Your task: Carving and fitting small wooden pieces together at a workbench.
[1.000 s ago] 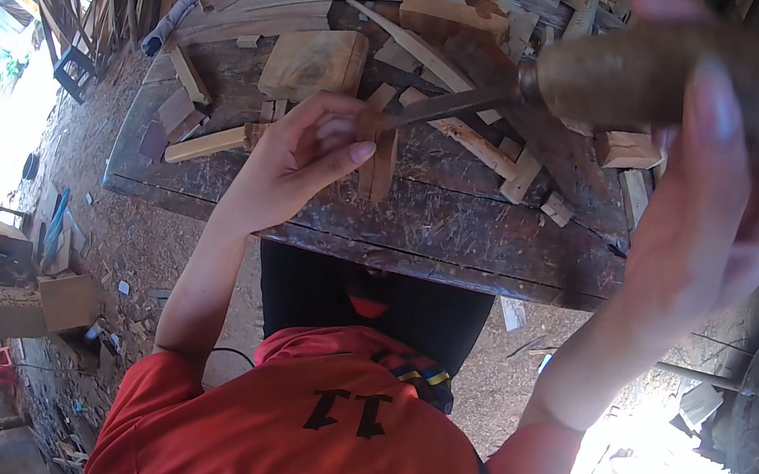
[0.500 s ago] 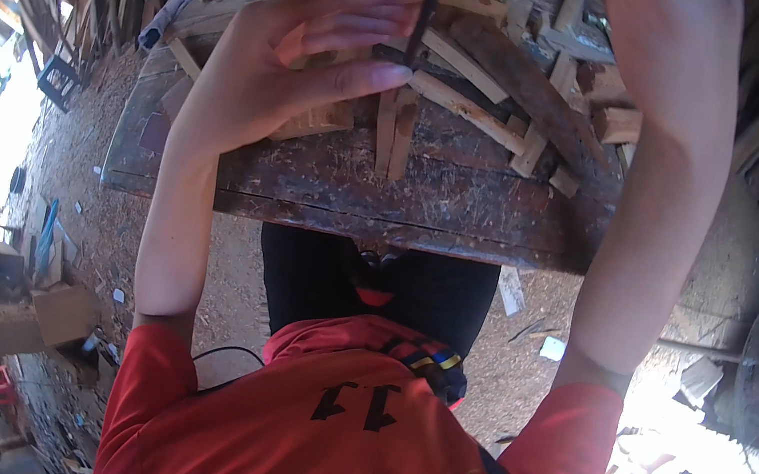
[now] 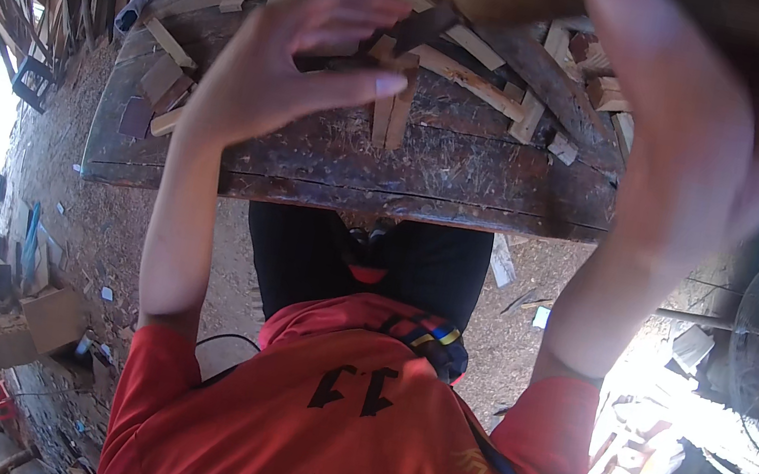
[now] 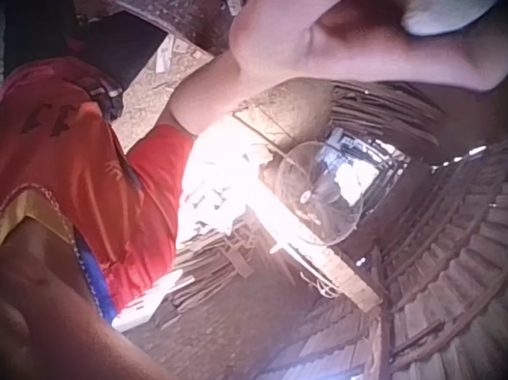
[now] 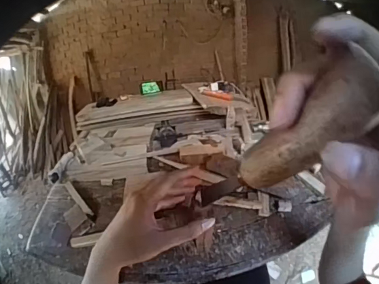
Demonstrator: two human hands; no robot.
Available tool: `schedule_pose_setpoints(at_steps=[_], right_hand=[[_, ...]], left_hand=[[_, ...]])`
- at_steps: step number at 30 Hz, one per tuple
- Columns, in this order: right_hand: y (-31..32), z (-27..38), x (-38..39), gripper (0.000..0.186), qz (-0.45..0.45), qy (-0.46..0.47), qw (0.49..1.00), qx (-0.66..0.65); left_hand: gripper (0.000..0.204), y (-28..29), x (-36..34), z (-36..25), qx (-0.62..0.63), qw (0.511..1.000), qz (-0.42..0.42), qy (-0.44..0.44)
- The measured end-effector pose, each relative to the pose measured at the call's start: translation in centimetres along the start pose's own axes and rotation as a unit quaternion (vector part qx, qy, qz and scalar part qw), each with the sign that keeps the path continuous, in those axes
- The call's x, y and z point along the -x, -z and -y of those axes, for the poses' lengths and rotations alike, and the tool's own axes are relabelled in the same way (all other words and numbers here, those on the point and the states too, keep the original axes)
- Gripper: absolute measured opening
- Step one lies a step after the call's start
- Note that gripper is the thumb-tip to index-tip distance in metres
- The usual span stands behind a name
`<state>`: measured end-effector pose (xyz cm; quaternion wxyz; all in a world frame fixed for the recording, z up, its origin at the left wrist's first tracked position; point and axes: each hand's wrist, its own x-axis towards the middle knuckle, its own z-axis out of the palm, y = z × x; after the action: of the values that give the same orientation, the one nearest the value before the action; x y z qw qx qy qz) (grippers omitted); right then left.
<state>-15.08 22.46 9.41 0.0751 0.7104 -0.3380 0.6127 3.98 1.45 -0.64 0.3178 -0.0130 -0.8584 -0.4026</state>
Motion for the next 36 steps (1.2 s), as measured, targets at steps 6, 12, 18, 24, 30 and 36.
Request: schedule_pose_setpoints(at_steps=[6, 12, 18, 24, 30, 36], right_hand=[[1.7, 2.3, 2.8, 0.047, -0.084, -0.022, 0.993, 0.086], [4.9, 1.4, 3.4, 0.038, -0.161, -0.042, 0.971, 0.173], [1.4, -1.2, 4.5, 0.031, -0.297, -0.062, 0.945, 0.122], [0.7, -2.3, 6.3, 0.039, -0.247, -0.147, 0.939, -0.191], [-1.1, -3.1, 6.5, 0.05, -0.173, -0.118, 0.942, -0.262], [-0.5, -3.4, 7.2, 0.059, -0.11, -0.074, 0.948, -0.29]], left_hand=[[0.064, -3.6, 2.7, -0.5, -0.026, 0.989, 0.01, 0.142], [0.058, -3.1, 1.0, -2.6, -0.055, 0.976, 0.141, 0.155], [0.045, -4.8, 1.1, -0.5, -0.108, 0.986, 0.126, -0.005], [0.039, -5.1, 0.5, 0.1, -0.118, 0.981, 0.152, 0.006], [0.039, -4.5, 0.7, -0.5, -0.105, 0.979, 0.165, 0.055], [0.036, -4.5, 1.6, -0.6, -0.116, 0.985, 0.122, 0.034]])
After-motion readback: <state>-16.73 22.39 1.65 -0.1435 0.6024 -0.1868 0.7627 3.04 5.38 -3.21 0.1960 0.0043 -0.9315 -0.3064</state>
